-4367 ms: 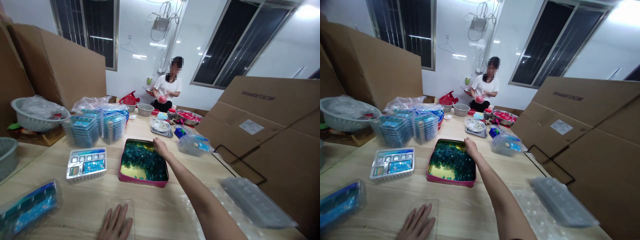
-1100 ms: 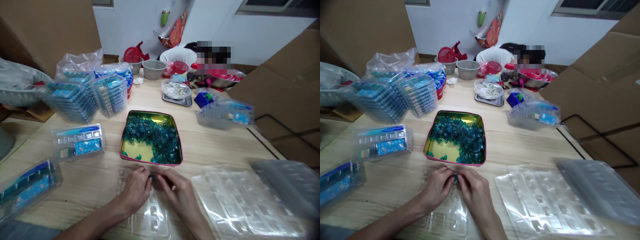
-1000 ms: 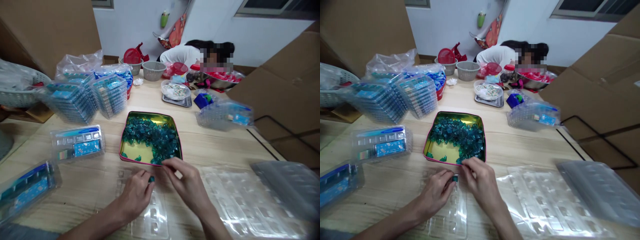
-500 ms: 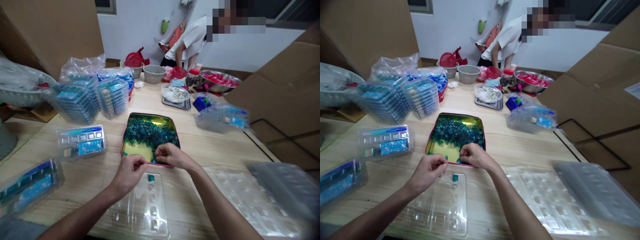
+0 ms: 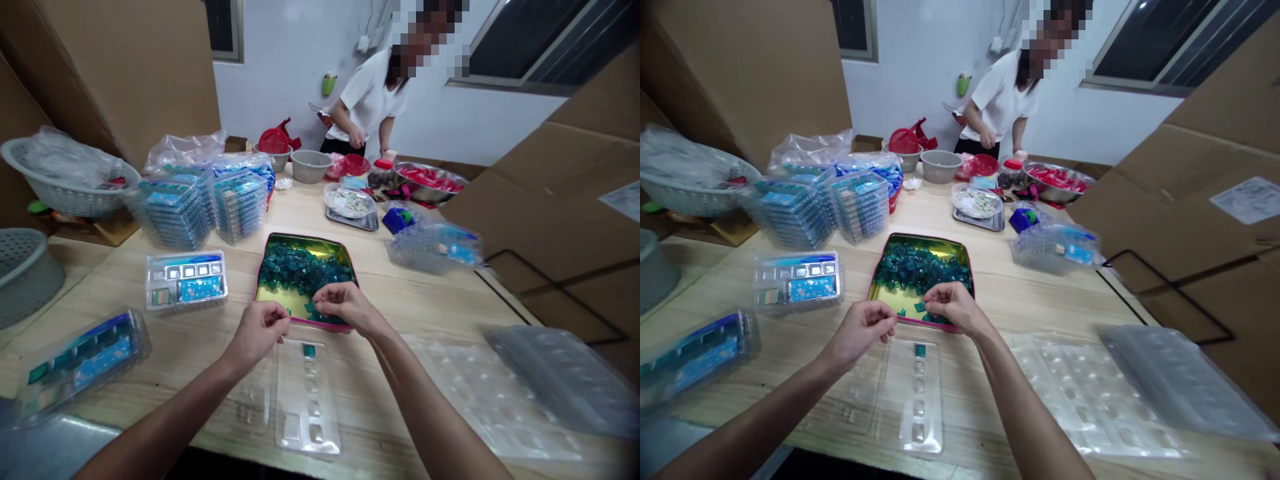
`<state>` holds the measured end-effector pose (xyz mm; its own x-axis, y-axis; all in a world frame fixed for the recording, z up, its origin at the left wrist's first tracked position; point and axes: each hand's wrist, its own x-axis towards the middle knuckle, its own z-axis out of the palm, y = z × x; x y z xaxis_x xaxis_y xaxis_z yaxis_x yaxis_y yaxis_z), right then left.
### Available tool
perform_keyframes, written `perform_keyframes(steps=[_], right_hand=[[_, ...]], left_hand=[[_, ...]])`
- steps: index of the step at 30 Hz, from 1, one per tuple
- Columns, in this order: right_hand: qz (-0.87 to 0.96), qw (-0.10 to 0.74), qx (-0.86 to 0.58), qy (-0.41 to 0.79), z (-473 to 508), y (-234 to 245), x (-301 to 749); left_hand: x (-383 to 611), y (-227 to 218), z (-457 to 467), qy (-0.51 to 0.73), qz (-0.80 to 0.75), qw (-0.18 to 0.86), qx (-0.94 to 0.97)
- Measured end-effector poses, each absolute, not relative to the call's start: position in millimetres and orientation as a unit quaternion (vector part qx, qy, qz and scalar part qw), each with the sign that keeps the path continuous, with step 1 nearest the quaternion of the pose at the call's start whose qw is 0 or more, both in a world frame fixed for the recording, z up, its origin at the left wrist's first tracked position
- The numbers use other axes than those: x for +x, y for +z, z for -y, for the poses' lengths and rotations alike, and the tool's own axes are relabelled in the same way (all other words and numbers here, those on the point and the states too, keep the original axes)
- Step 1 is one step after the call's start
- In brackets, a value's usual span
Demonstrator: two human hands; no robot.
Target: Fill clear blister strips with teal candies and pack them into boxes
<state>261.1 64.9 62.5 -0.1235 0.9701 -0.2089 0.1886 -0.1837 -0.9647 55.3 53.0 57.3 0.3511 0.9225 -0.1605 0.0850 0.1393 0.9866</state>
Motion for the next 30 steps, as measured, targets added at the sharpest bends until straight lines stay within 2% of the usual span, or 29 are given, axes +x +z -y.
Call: perform_keyframes(steps=[3,7,11,13,17,19,25,30], right_hand=[[0.516,0.404,-0.523,0.545,-48.5,73.1,233.6],[0.512,0.421,-0.488,0.569,-35.1,69.6,196.6],[0.492,0.421,-0.467,0.602,-32.8,56.3,170.2],[0.509,0.42,-0.483,0.575,-31.7,51.3,164.6],[0.603,0.409,-0.567,0.384,-20.2,44.9,169.7],[0.648,0.379,-0.574,0.328,-9.7,42.3,172.6],[0.727,0.272,-0.569,0.27,13.6,31.3,155.2],[0.726,0.251,-0.583,0.265,10.9,19.6,152.1]], left_hand=[[50.4,56.8,-46.2,0.382,-0.449,0.613,0.526],[36.5,57.3,-39.2,0.447,-0.451,0.569,0.523],[19.2,54.6,-40.0,0.415,-0.43,0.626,0.501],[10.0,49.7,-43.6,0.419,-0.442,0.627,0.485],[-11.2,35.4,-50.1,0.418,-0.506,0.527,0.54],[-20.0,29.6,-49.1,0.393,-0.527,0.463,0.594],[-21.5,17.2,-27.5,0.295,-0.522,0.294,0.745],[-18.4,2.9,-10.9,0.275,-0.485,0.241,0.794]])
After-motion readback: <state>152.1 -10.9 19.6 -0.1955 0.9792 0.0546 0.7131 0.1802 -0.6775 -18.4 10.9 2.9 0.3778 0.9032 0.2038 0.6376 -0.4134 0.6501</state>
